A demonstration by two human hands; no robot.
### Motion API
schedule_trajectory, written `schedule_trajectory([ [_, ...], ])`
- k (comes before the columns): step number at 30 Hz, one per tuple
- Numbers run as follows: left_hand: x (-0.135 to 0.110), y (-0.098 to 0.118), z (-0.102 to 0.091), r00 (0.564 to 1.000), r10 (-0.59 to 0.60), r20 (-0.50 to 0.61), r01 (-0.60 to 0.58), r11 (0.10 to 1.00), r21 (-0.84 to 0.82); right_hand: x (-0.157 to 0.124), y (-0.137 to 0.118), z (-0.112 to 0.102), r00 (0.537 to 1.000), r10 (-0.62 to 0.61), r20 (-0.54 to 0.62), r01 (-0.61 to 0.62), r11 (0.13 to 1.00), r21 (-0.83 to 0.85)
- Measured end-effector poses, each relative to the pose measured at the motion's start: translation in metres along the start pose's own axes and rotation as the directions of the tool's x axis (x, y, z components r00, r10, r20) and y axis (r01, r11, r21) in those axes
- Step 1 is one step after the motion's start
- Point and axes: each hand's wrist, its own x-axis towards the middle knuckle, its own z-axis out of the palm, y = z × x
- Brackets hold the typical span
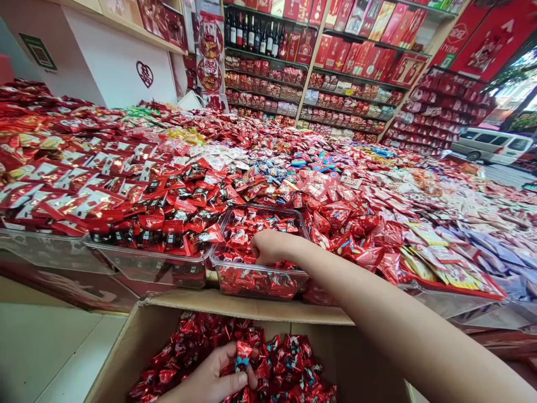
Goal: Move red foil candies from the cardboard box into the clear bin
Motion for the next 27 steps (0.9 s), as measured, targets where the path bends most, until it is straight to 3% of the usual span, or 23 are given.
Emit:
schedule_trajectory([
  [4, -0.002, 0.000, -0.001, 0.999, 0.036, 0.022, -0.036, 0.999, 0.001, -0.007, -0.004, -0.006, 0.998, 0.019, 0.062, -0.019, 1.000, 0.007],
  [9, -0.003, 0.005, -0.001, 0.996, 0.084, 0.032, -0.085, 0.995, 0.057, -0.017, 0.001, -0.009, 0.996, 0.078, -0.033, -0.081, 0.994, -0.071],
  [14, -0.005, 0.015, 0.000, 0.997, 0.081, 0.012, -0.082, 0.996, 0.026, -0.010, 0.008, 0.002, 0.992, 0.126, -0.028, -0.129, 0.974, -0.189],
  [17, -0.005, 0.020, 0.000, 0.996, 0.092, -0.003, -0.092, 0.995, 0.030, -0.016, 0.008, -0.001, 0.979, 0.125, -0.159, -0.152, 0.974, -0.169],
  [19, -0.005, 0.019, -0.001, 0.996, 0.077, -0.035, -0.076, 0.997, 0.014, -0.033, 0.002, -0.005, 0.939, 0.109, -0.326, -0.153, 0.982, -0.113],
  [21, -0.005, 0.017, -0.001, 0.996, 0.043, -0.074, -0.045, 0.999, -0.026, -0.060, -0.010, -0.005, 0.887, 0.072, -0.457, -0.080, 0.997, 0.000],
  [22, -0.004, 0.015, -0.002, 0.995, 0.025, -0.092, -0.030, 0.998, -0.049, -0.074, -0.017, -0.001, 0.876, 0.051, -0.479, -0.013, 0.997, 0.081],
  [24, -0.003, 0.012, -0.002, 0.992, 0.000, -0.126, -0.011, 0.996, -0.086, -0.098, -0.033, 0.018, 0.903, 0.021, -0.429, 0.102, 0.960, 0.262],
  [27, -0.003, 0.011, 0.000, 0.994, 0.025, -0.108, -0.031, 0.998, -0.056, -0.110, -0.054, 0.064, 0.916, 0.084, -0.393, 0.116, 0.882, 0.457],
])
